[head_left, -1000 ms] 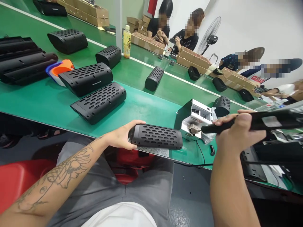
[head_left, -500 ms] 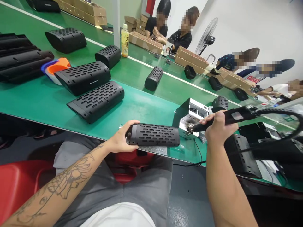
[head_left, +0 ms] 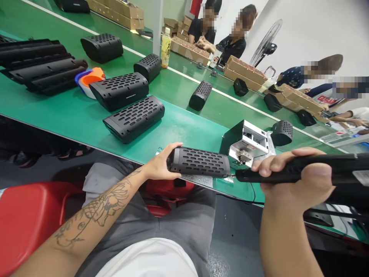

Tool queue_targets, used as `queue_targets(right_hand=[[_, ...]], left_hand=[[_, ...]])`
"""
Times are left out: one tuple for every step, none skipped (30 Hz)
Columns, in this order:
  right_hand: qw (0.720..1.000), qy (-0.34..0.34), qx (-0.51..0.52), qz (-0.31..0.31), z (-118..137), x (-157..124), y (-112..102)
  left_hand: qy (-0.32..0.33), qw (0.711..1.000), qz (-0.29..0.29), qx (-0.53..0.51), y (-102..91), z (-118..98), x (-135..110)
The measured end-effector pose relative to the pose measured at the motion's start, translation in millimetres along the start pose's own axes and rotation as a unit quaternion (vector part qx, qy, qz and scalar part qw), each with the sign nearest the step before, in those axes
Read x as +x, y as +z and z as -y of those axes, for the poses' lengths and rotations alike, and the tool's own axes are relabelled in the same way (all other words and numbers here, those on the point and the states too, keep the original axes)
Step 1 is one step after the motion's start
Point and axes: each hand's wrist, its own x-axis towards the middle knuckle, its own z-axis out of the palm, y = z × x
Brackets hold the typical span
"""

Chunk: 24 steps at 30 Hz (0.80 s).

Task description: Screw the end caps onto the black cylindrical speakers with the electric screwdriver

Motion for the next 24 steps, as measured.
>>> queue_targets(right_hand=[[0.999,0.002,0.025,0.041,1,-5,9],[0.996,0.003,0.045,0.073,0,-9,18],[0.993,0.004,0.062,0.097,-3,-12,27],[0.991,0.005,0.077,0.110,-7,-15,35],[0.990,0.009,0.085,0.116,-11,-16,42],[0.989,0.011,0.088,0.120,-16,-17,48],[0.989,0.013,0.085,0.123,-20,-17,52],[0.988,0.017,0.082,0.127,-24,-17,55],[0.988,0.020,0.080,0.130,-27,-17,57],[0.987,0.024,0.081,0.134,-30,-17,58],[0.986,0.029,0.084,0.139,-32,-18,58],[0.985,0.035,0.089,0.144,-33,-18,58],[0.983,0.043,0.094,0.151,-34,-18,57],[0.981,0.051,0.097,0.159,-34,-19,57],[0.979,0.059,0.098,0.167,-33,-19,56],[0.977,0.066,0.098,0.176,-33,-20,55],[0.975,0.072,0.097,0.185,-32,-21,55],[0.973,0.076,0.095,0.194,-32,-21,54],[0.972,0.078,0.094,0.202,-31,-22,54],[0.970,0.080,0.094,0.209,-32,-22,53],[0.968,0.082,0.095,0.216,-32,-22,52],[0.967,0.085,0.095,0.222,-33,-21,52],[0.965,0.085,0.098,0.227,-34,-21,51],[0.964,0.084,0.099,0.232,-36,-20,50]], left_hand=[[-0.001,1.000,-0.001,-0.003,-0.1,0,0],[-0.002,1.000,-0.001,-0.005,0.1,-1,0],[-0.003,1.000,-0.001,-0.007,0.4,0,1],[-0.004,1.000,-0.002,-0.009,0.8,0,1],[-0.006,1.000,-0.003,-0.012,1.3,0,1],[-0.008,1.000,-0.003,-0.014,1.8,0,1],[-0.010,1.000,-0.003,-0.016,2.2,0,1],[-0.011,1.000,-0.004,-0.019,2.5,0,2],[-0.011,1.000,-0.004,-0.021,2.8,0,2],[-0.010,1.000,-0.005,-0.024,3.0,0,2],[-0.008,1.000,-0.005,-0.027,3.0,1,2],[-0.005,1.000,-0.003,-0.030,3.0,1,2],[-0.003,0.999,-0.002,-0.033,2.9,2,2],[-0.002,0.999,0.001,-0.035,2.8,2,3],[-0.001,0.999,0.002,-0.036,2.7,3,3],[0.000,0.999,0.004,-0.035,2.5,3,3],[0.001,0.999,0.004,-0.033,2.4,4,4],[0.002,1.000,0.005,-0.031,2.3,4,4],[0.002,1.000,0.006,-0.028,2.2,4,4],[0.001,1.000,0.007,-0.027,2.2,4,5],[0.000,1.000,0.008,-0.025,2.1,4,5],[-0.003,1.000,0.009,-0.024,2.1,5,5],[-0.007,1.000,0.010,-0.023,2.1,5,5],[-0.009,1.000,0.012,-0.022,2.1,5,5]])
